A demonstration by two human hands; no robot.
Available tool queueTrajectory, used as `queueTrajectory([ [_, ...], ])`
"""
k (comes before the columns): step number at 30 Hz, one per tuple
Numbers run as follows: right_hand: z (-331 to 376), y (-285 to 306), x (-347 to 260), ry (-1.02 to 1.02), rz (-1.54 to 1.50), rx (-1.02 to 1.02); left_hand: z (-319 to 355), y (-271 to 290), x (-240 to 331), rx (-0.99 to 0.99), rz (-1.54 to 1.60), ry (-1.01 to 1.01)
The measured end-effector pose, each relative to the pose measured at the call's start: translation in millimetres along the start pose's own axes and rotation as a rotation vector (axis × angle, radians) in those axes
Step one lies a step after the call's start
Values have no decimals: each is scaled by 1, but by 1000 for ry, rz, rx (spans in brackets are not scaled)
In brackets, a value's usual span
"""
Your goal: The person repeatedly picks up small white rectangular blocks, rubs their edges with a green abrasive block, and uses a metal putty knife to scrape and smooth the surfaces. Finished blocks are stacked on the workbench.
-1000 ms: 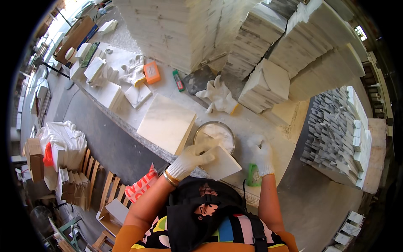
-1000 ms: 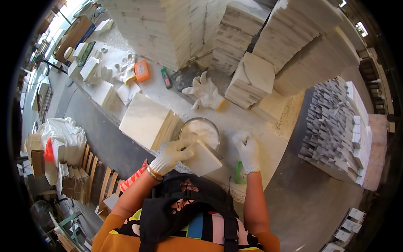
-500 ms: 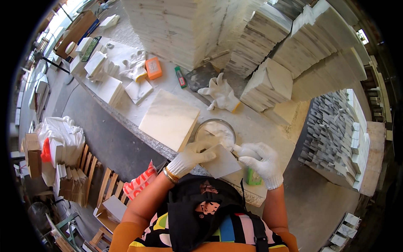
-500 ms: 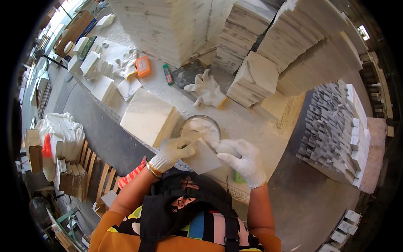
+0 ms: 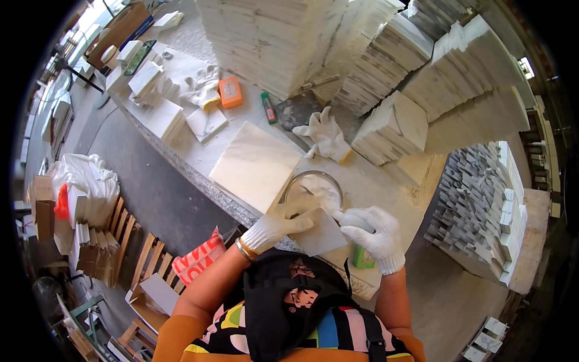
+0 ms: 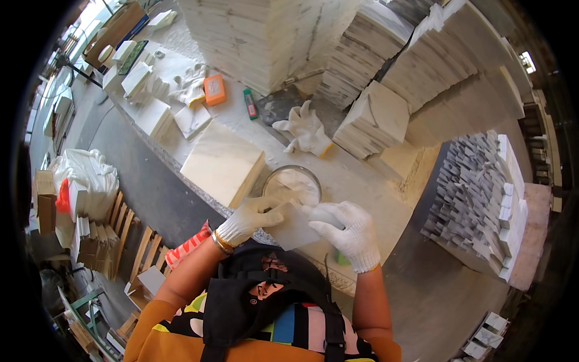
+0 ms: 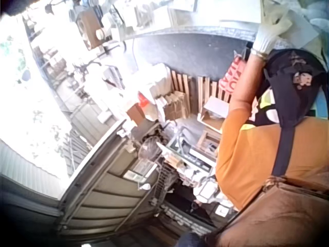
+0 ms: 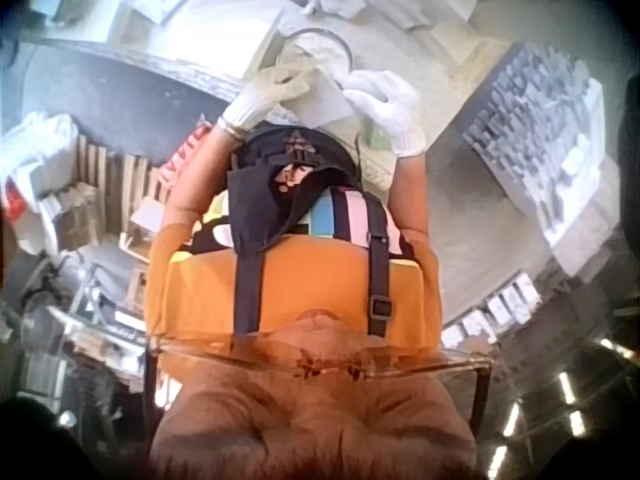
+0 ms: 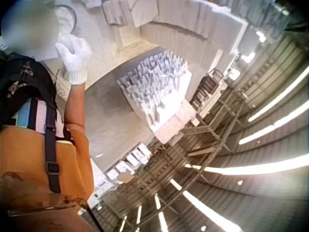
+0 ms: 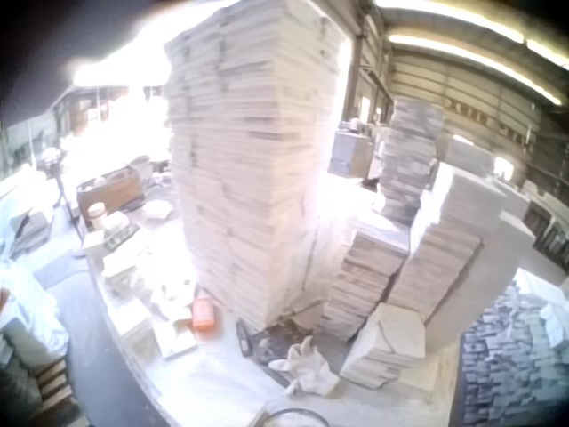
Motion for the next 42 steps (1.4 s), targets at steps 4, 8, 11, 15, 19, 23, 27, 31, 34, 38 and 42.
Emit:
queueTrajectory([
  [4,0,-1,0,2,28,4,-1,5,3,-100,-36,33],
  [8,-1,-1,-2,7,42,5,0,5,4,-123,0,50],
  [11,0,-2,-1,30,64,18,0,1,0,-47,30,3],
  [15,0,-1,-3,32,65,7,0,2,-5,-11,19,14],
  [19,-1,0,-7,27,82,-9,0,2,-5,-21,39,23],
  [23,-2,0,-13,39,58,-5,-1,8,-8,-95,17,146],
  [27,0,0,-13,40,66,0,-1,9,-13,-65,-10,86],
  [31,2,0,-8,43,51,9,1,7,-14,12,-60,23],
  [34,4,-1,-5,22,50,9,1,8,-14,11,-64,14],
  [38,4,-1,-6,33,43,4,0,9,-20,12,-40,25],
  [42,5,0,-4,33,69,-3,0,9,-19,8,-3,17],
])
Point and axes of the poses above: each hand's wrist, its own z-axis away from the middle knuckle, its own y-axis out of the back of the hand, x = y × z, the point moved 2 cm from there along -z, towards the middle knuckle, and after that the axes turned 1 degree about -y, right-handed, at the moved point
